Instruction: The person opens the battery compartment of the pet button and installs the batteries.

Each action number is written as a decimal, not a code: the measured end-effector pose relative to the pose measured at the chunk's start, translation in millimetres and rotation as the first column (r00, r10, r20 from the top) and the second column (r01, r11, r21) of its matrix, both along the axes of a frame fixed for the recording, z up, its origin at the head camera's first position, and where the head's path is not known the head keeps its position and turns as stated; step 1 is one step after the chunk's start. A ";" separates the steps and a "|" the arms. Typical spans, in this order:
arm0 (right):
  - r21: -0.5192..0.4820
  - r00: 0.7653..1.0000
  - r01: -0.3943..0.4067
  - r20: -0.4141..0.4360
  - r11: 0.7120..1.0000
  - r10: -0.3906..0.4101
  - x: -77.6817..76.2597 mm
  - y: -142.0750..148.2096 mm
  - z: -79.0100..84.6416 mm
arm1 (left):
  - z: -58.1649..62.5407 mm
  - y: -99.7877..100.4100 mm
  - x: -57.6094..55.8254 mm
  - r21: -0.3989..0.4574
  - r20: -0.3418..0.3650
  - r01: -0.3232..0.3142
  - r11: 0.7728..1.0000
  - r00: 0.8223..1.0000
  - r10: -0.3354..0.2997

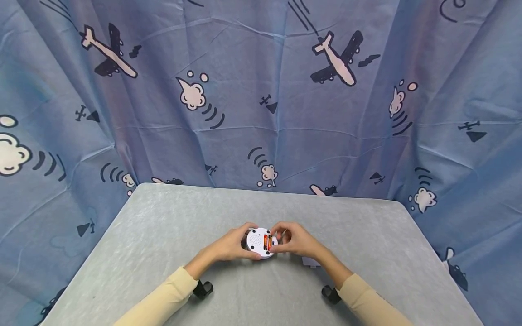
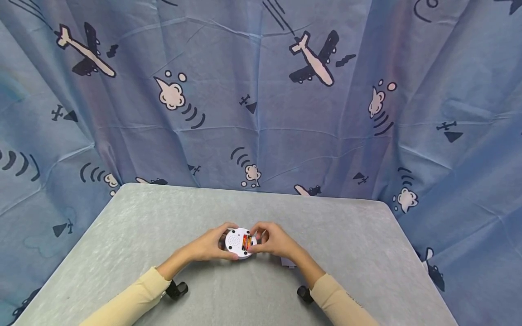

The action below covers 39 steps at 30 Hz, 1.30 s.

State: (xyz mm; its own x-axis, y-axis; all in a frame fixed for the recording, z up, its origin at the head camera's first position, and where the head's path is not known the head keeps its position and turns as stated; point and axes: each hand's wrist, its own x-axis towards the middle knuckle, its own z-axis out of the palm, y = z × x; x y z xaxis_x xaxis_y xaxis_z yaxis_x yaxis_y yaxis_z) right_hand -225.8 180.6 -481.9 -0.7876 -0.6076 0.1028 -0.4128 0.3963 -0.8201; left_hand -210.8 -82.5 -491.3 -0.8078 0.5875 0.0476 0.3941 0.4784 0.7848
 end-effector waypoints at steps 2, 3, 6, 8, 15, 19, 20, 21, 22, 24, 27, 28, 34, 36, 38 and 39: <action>0.005 1.000 -0.003 -0.023 1.000 0.003 0.2 -0.3 -0.5 | -0.2 0.1 0.0 0.003 0.003 0.000 1.000 1.000 0.000; 0.008 0.999 -0.006 -0.033 1.000 0.007 0.3 -0.4 -0.4 | -0.1 0.2 0.1 0.001 0.007 0.000 1.000 1.000 0.000; 0.020 0.999 -0.016 -0.046 1.000 0.017 0.7 -0.5 1.1 | 0.7 0.3 0.4 0.001 0.017 -0.001 1.000 1.000 0.001; 0.025 0.999 -0.022 -0.042 0.999 0.023 0.3 -0.1 2.3 | 0.9 0.3 0.5 0.004 0.019 0.000 1.000 1.000 0.000; 0.040 1.000 -0.029 -0.008 0.999 0.029 -2.9 1.9 3.2 | 1.3 0.9 -0.4 0.009 0.012 0.010 1.000 1.000 -0.010; 0.032 0.999 -0.022 0.036 0.999 0.021 -3.8 2.0 2.8 | 1.0 1.1 -0.5 0.014 0.004 0.012 1.000 1.000 -0.012; 0.030 0.999 -0.022 0.043 0.999 0.020 -3.8 1.9 2.6 | 0.9 1.1 -0.5 0.016 0.003 0.012 1.000 1.000 -0.012; 0.029 0.999 -0.026 0.042 0.999 0.025 -4.1 1.9 2.2 | 1.0 1.0 -0.5 0.019 0.002 0.011 1.000 1.000 -0.011; 0.023 0.999 -0.035 0.037 0.999 0.034 -4.3 2.0 1.6 | 0.8 0.9 -0.6 0.019 0.006 0.008 1.000 1.000 -0.008; 0.013 0.999 -0.049 0.022 0.999 0.049 -5.0 2.4 0.3 | 1.2 0.9 -0.5 0.018 0.007 0.006 1.000 1.000 -0.006; -0.008 0.998 -0.069 0.004 0.998 0.069 -6.1 3.6 -2.0 | 1.6 0.3 -0.2 0.013 0.008 0.006 1.000 1.000 -0.007; -0.014 0.997 -0.072 0.005 0.997 0.072 -6.2 3.9 -2.4 | 1.8 0.1 -0.1 0.014 0.010 0.009 1.000 1.000 -0.010; -0.056 0.996 -0.050 0.068 0.997 0.054 -5.7 3.4 -0.8 | 2.6 0.2 0.0 0.021 0.019 0.030 0.999 0.999 -0.031; -0.079 0.995 -0.051 0.080 0.996 0.057 -5.9 2.8 -0.2 | 2.8 0.4 0.2 0.013 0.018 0.031 0.999 0.999 -0.031; -0.100 0.994 -0.062 0.078 0.993 0.070 -6.2 2.6 -0.1 | 3.2 0.3 0.7 0.014 0.018 0.032 0.999 0.999 -0.032; -0.110 0.994 -0.068 0.075 0.992 0.077 -6.4 2.4 0.0 | 3.2 0.2 0.7 0.015 0.019 0.032 0.999 0.999 -0.032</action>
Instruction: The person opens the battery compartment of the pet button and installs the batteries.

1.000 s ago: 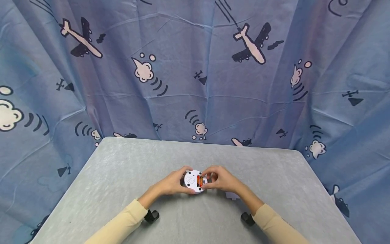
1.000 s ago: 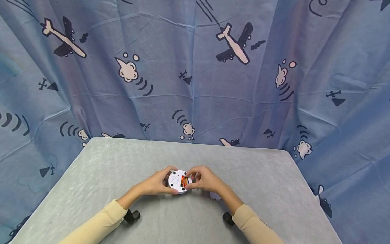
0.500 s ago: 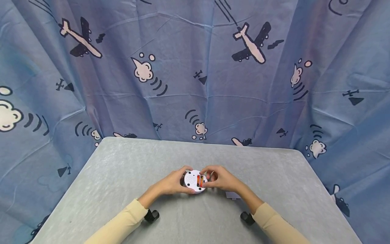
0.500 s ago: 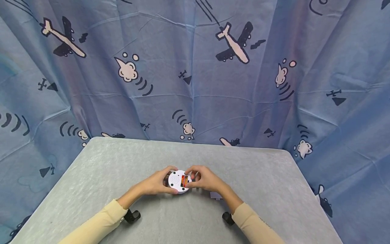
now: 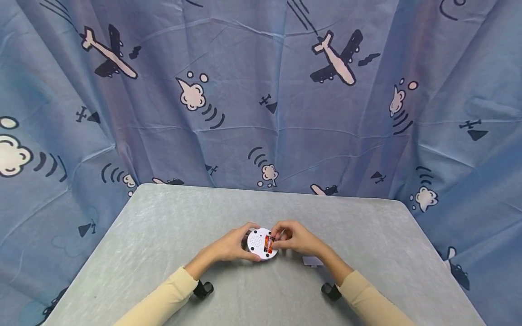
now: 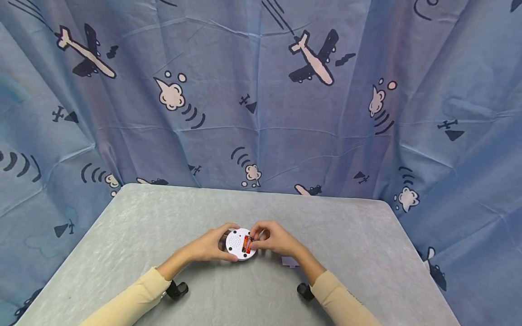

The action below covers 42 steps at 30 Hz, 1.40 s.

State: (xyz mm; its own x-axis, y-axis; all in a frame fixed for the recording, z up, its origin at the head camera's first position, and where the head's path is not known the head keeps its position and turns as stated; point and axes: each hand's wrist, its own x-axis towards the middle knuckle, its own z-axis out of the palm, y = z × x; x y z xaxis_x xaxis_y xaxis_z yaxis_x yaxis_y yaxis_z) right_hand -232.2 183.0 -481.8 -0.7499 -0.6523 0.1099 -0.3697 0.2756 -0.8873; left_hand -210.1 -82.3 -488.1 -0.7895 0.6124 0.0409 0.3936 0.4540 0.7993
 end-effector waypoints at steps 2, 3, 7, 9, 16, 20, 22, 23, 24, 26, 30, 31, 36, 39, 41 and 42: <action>-0.019 1.000 -0.014 -0.014 1.000 0.013 -0.2 -0.3 0.2 | -0.2 -0.1 0.1 -0.001 0.008 -0.002 1.000 1.000 0.002; -0.027 1.000 -0.020 -0.023 0.999 0.019 -0.1 -0.6 0.4 | -0.5 -0.1 0.0 0.004 0.007 0.000 1.000 1.000 0.000; -0.041 0.998 -0.031 -0.050 0.999 0.029 0.5 -2.4 2.0 | -1.1 -0.1 -0.4 0.002 0.003 -0.002 1.000 1.000 0.002; -0.035 0.998 -0.036 -0.056 0.999 0.034 1.0 -3.1 2.5 | -1.6 0.0 -0.6 0.001 0.000 -0.004 1.000 1.000 0.004; -0.004 0.997 -0.050 -0.065 0.999 0.050 0.8 -0.1 1.8 | -2.2 0.7 -0.7 -0.014 0.009 -0.012 1.000 1.000 0.012; -0.009 0.997 -0.057 -0.046 0.998 0.056 1.2 2.9 1.9 | -1.7 0.7 -0.4 -0.015 0.013 -0.016 1.000 1.000 0.016; -0.017 0.998 -0.061 -0.031 0.998 0.061 1.8 3.6 2.2 | -1.7 0.6 -0.5 -0.016 0.015 -0.018 1.000 1.000 0.019; -0.020 0.998 -0.060 -0.024 0.998 0.060 2.1 3.7 2.4 | -1.7 0.6 -0.6 -0.015 0.017 -0.019 1.000 1.000 0.019; -0.020 0.998 -0.057 -0.017 0.998 0.056 2.4 3.9 2.6 | -1.8 0.7 -0.7 -0.014 0.019 -0.020 1.000 1.000 0.020; -0.022 0.999 -0.046 -0.004 0.999 0.046 2.7 3.9 3.0 | -1.6 0.8 -0.6 -0.011 0.024 -0.021 1.000 0.999 0.021; -0.036 1.000 -0.007 0.026 0.999 0.008 2.9 5.2 3.2 | -1.2 1.2 -0.4 -0.009 0.020 -0.021 1.000 1.000 0.021; -0.044 0.999 -0.001 0.032 0.999 0.002 2.8 5.5 3.3 | -1.3 1.2 -0.5 -0.010 0.017 -0.020 1.000 1.000 0.020; -0.080 0.998 0.030 0.057 0.996 -0.025 2.3 7.5 3.8 | -1.6 0.9 -1.2 -0.003 0.011 -0.017 1.000 1.000 0.017; -0.085 0.997 0.041 0.073 0.996 -0.035 2.2 8.6 3.7 | -1.3 0.8 -1.4 0.005 0.008 -0.012 1.000 1.000 0.012; -0.085 0.996 0.044 0.081 0.995 -0.037 2.7 9.0 3.9 | -1.3 0.8 -1.4 0.006 0.007 -0.009 1.000 1.000 0.009; -0.082 0.996 0.045 0.081 0.996 -0.038 3.0 9.0 3.9 | -1.2 0.8 -1.3 0.009 0.004 -0.006 1.000 1.000 0.006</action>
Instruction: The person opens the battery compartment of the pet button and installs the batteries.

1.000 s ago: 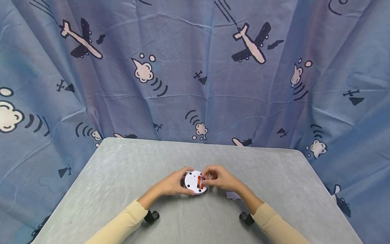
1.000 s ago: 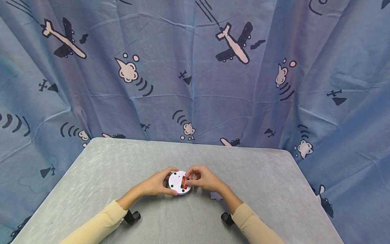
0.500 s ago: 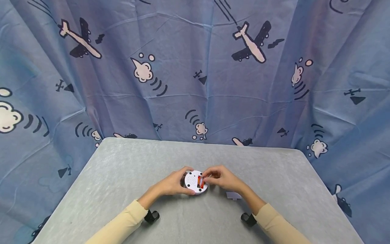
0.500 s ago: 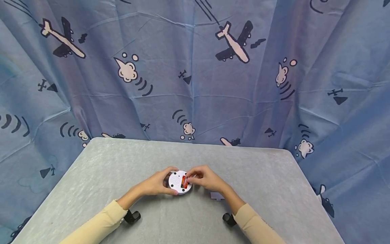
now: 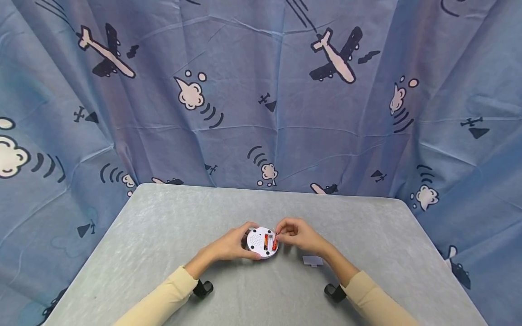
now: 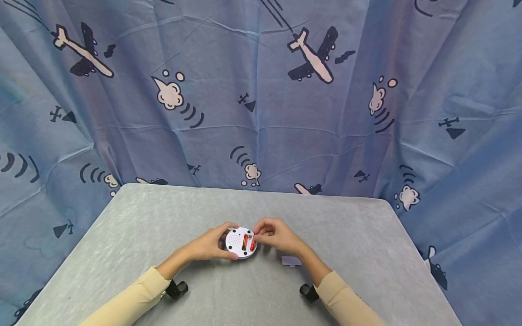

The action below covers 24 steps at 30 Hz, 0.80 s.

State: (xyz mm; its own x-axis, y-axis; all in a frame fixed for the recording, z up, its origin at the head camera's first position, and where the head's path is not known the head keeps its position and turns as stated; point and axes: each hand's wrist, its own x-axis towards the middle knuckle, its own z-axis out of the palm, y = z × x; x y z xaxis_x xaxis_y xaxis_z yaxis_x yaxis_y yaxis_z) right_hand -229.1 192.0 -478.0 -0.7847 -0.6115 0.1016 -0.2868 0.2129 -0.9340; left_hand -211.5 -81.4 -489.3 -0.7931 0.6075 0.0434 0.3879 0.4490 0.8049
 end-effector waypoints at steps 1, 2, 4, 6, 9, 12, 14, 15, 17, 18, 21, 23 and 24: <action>0.002 1.000 0.001 0.002 1.000 -0.001 0.1 -0.1 0.0 | -0.2 0.0 -0.1 -0.002 0.000 -0.001 1.000 1.000 0.001; 0.004 1.000 0.003 0.005 1.000 -0.003 0.4 -0.5 0.1 | -0.3 0.0 -0.1 -0.002 0.002 -0.002 1.000 1.000 0.002; 0.012 1.000 0.006 0.002 1.000 -0.006 0.8 -1.9 0.0 | -0.4 0.2 -0.2 -0.008 0.007 -0.007 1.000 1.000 0.007; 0.029 1.000 0.006 -0.007 1.000 -0.006 1.2 -4.0 -0.4 | -0.5 0.6 -0.2 -0.012 0.010 -0.011 1.000 1.000 0.011; 0.057 0.999 -0.007 -0.049 0.998 0.009 2.2 -7.3 -1.1 | -0.9 0.9 -0.1 -0.018 0.007 -0.016 1.000 1.000 0.016; 0.084 0.994 -0.019 -0.109 0.996 0.028 3.9 -10.1 -2.3 | -1.5 0.8 -0.1 -0.022 0.001 -0.017 1.000 1.000 0.017; 0.103 0.990 -0.022 -0.138 0.994 0.036 4.9 -12.0 -2.7 | -1.8 0.6 -0.3 -0.021 0.000 -0.019 1.000 1.000 0.019; 0.110 0.988 -0.022 -0.147 0.994 0.038 5.3 -12.7 -2.9 | -1.9 0.6 -0.4 -0.020 0.001 -0.019 1.000 1.000 0.019; 0.126 0.986 -0.022 -0.160 0.992 0.042 5.6 -13.3 -3.2 | -1.9 0.6 -0.5 -0.016 0.005 -0.020 1.000 1.000 0.020; 0.127 0.985 -0.026 -0.164 0.992 0.047 5.5 -13.1 -3.1 | -1.9 0.5 -0.6 -0.016 0.005 -0.020 1.000 1.000 0.021; 0.130 0.986 -0.029 -0.159 0.991 0.050 5.2 -11.1 -4.0 | -1.4 0.3 -0.5 -0.014 0.008 -0.018 1.000 1.000 0.018; 0.128 0.989 -0.027 -0.140 0.991 0.045 5.4 -9.6 -4.3 | -1.0 0.2 -0.2 -0.015 0.011 -0.018 1.000 1.000 0.018; 0.131 0.992 -0.019 -0.125 0.991 0.036 5.7 -9.1 -4.4 | -0.7 0.2 0.0 -0.015 0.014 -0.017 1.000 1.000 0.017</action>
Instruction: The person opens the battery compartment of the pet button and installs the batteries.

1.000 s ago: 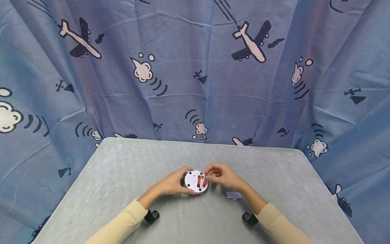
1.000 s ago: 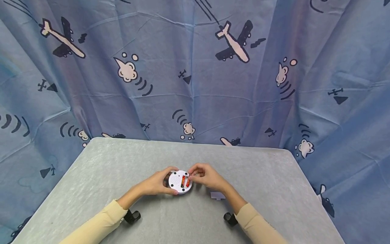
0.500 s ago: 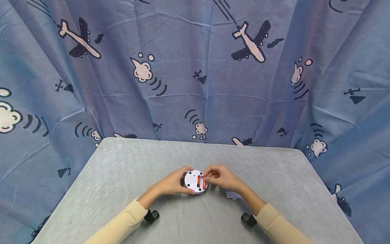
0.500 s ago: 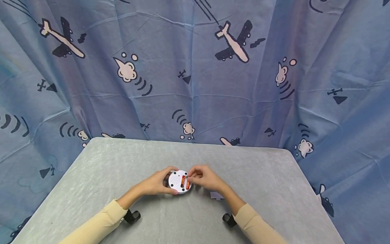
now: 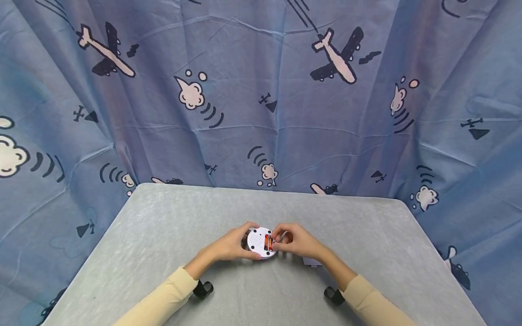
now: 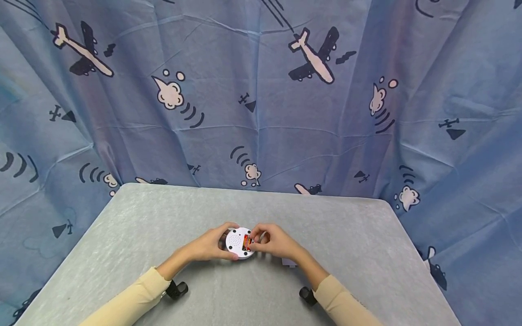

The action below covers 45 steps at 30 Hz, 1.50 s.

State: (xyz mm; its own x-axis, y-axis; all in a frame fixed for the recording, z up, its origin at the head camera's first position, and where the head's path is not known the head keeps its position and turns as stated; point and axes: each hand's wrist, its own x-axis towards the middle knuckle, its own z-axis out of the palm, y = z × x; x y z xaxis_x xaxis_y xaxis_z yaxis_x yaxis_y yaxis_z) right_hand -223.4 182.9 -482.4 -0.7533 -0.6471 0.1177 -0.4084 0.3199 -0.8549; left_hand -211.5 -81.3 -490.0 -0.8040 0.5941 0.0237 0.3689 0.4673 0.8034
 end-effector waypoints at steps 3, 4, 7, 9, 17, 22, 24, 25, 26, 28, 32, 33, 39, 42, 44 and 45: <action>0.018 0.999 0.037 0.036 0.999 -0.038 1.3 0.4 0.1 | 0.5 -0.1 0.7 0.000 0.004 0.000 1.000 1.000 0.000; 0.023 0.998 0.047 0.044 0.999 -0.048 1.6 0.1 -0.3 | 0.4 -0.2 0.8 -0.002 0.002 0.000 1.000 1.000 0.000; 0.035 0.996 0.064 0.060 0.997 -0.066 2.3 -1.1 -2.3 | 0.1 -0.4 1.2 -0.005 -0.004 0.002 1.000 1.000 -0.002; 0.033 0.995 0.059 0.074 0.998 -0.061 2.1 -1.8 -4.1 | 0.0 -0.5 1.5 -0.005 -0.006 0.003 1.000 1.000 -0.003; -0.025 0.990 0.041 0.135 0.999 -0.037 0.5 -0.6 -9.8 | -0.3 -0.6 2.3 -0.006 -0.019 0.001 1.000 1.000 -0.002; -0.037 0.982 0.065 0.179 0.997 -0.058 1.0 -1.8 -9.7 | 1.3 -1.1 2.7 -0.006 -0.025 0.006 1.000 1.000 -0.006; -0.041 0.976 0.082 0.208 0.996 -0.072 1.3 -3.0 -8.6 | 2.5 -1.2 2.9 -0.004 -0.029 0.010 1.000 1.000 -0.011; -0.044 0.971 0.090 0.225 0.995 -0.078 1.6 -3.7 -7.7 | 3.1 -1.3 2.9 -0.003 -0.032 0.012 1.000 0.999 -0.012; -0.047 0.966 0.099 0.242 0.994 -0.085 1.7 -4.4 -7.1 | 3.6 -1.3 2.9 -0.001 -0.034 0.015 1.000 0.999 -0.015; -0.052 0.957 0.116 0.272 0.992 -0.098 2.0 -5.8 -5.7 | 4.4 -1.4 2.7 0.003 -0.044 0.020 1.000 0.999 -0.020; -0.071 0.946 0.137 0.306 0.988 -0.109 2.8 -6.8 -3.2 | 5.1 -1.3 2.3 0.001 -0.054 0.025 1.000 0.998 -0.025; -0.073 0.945 0.138 0.308 0.988 -0.109 3.1 -6.8 -2.6 | 4.8 -1.3 2.2 0.001 -0.053 0.023 1.000 0.998 -0.023; -0.049 0.952 0.117 0.290 0.992 -0.098 2.9 -2.9 -0.8 | 3.0 -0.3 1.5 0.000 -0.033 0.002 1.000 0.999 -0.002; -0.028 0.953 0.111 0.288 0.993 -0.099 0.4 6.0 0.7 | 2.0 0.1 1.4 -0.012 -0.031 -0.004 1.000 1.000 0.004; -0.018 0.957 0.102 0.276 0.995 -0.093 -2.1 15.8 2.4 | 1.8 0.2 1.6 -0.015 -0.028 -0.011 1.000 1.000 0.011; -0.009 0.962 0.097 0.259 0.995 -0.091 -3.3 21.8 3.6 | 2.0 0.2 1.7 -0.016 -0.027 -0.013 1.000 1.000 0.012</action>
State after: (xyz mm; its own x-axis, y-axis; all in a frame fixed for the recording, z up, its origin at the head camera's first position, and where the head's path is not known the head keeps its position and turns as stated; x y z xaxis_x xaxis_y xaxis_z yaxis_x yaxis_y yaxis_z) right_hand -226.8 204.8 -478.8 -0.8174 -0.5711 -0.0755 -0.1418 0.3265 -0.9345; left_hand -209.8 -81.0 -488.0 -0.8106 0.5845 0.0358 0.3845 0.4851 0.7854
